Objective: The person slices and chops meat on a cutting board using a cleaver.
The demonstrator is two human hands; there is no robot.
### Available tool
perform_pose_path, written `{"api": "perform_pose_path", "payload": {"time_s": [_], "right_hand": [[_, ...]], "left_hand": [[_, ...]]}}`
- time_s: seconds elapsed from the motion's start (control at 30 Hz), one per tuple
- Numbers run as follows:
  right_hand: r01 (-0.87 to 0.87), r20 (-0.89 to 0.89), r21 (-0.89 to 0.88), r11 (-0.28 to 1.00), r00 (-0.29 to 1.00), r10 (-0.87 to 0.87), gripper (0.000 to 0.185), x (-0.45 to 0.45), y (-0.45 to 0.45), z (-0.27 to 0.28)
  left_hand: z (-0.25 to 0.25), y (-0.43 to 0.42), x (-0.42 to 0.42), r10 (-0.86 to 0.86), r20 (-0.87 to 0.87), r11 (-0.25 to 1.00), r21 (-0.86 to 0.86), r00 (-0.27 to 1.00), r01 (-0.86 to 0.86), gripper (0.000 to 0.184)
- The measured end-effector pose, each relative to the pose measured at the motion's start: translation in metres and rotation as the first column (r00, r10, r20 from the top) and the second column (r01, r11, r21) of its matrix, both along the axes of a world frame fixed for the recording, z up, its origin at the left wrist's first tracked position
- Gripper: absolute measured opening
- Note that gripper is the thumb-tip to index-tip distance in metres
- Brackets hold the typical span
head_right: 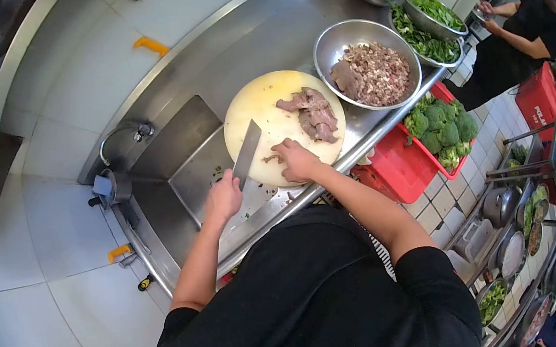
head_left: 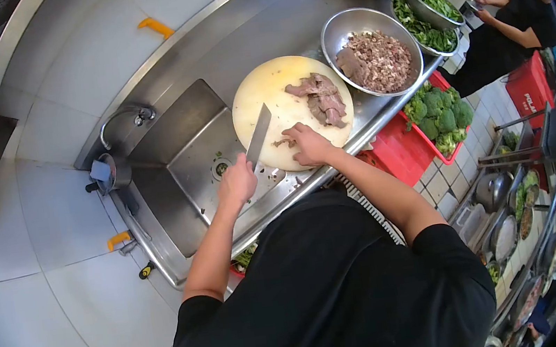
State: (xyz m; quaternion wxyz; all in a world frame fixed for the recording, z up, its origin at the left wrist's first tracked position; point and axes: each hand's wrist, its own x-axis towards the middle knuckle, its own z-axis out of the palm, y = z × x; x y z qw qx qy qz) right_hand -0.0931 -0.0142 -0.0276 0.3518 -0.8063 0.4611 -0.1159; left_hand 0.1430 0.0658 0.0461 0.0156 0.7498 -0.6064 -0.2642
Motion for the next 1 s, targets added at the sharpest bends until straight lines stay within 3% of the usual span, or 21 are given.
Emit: {"api": "perform_pose_path", "payload": {"time_s": [0.17, 0.27, 0.37, 0.57, 0.77, 0.87, 1.0], "right_hand": [[-0.057, 0.016, -0.056, 0.997, 0.998, 0.058, 0.055, -0.008, -0.014, -0.01], [-0.097, 0.042, 0.0, 0.995, 0.994, 0.097, 0.043, 0.003, -0.024, -0.013], [-0.016, 0.105, 0.134, 0.991, 0.994, 0.001, 0.033, 0.012, -0.023, -0.01], [0.123, 0.078, -0.095, 0.988, 0.99, -0.116, 0.033, 0.021, -0.008, -0.027], [0.068, 0.106, -0.069, 0.995, 0.992, -0.061, 0.029, 0.021, -0.013, -0.018], [0.13, 0.183, 0.066, 0.989, 0.973, -0.14, 0.028, 0.02, -0.007, -0.015], [0.155, 0.2, 0.048, 0.987, 0.966, -0.162, 0.018, 0.016, -0.008, -0.026]], "left_hand": [[-0.015, 0.013, -0.014, 0.029, -0.014, 0.999, 0.036, 0.999, -0.029, 0.025], [-0.01, 0.01, -0.021, 0.018, 0.0, 0.998, 0.057, 1.0, -0.018, 0.026], [-0.007, 0.008, -0.031, 0.026, 0.019, 0.996, 0.088, 0.999, -0.027, 0.026], [-0.014, 0.017, -0.044, -0.01, 0.006, 0.998, 0.061, 1.0, 0.01, 0.027], [-0.013, 0.016, -0.035, -0.036, -0.01, 0.999, 0.031, 0.999, 0.036, 0.027], [-0.013, 0.017, -0.033, -0.062, -0.034, 0.998, 0.002, 0.997, 0.063, 0.027], [-0.013, 0.016, -0.037, -0.066, -0.02, 0.997, 0.03, 0.998, 0.066, 0.028]]}}
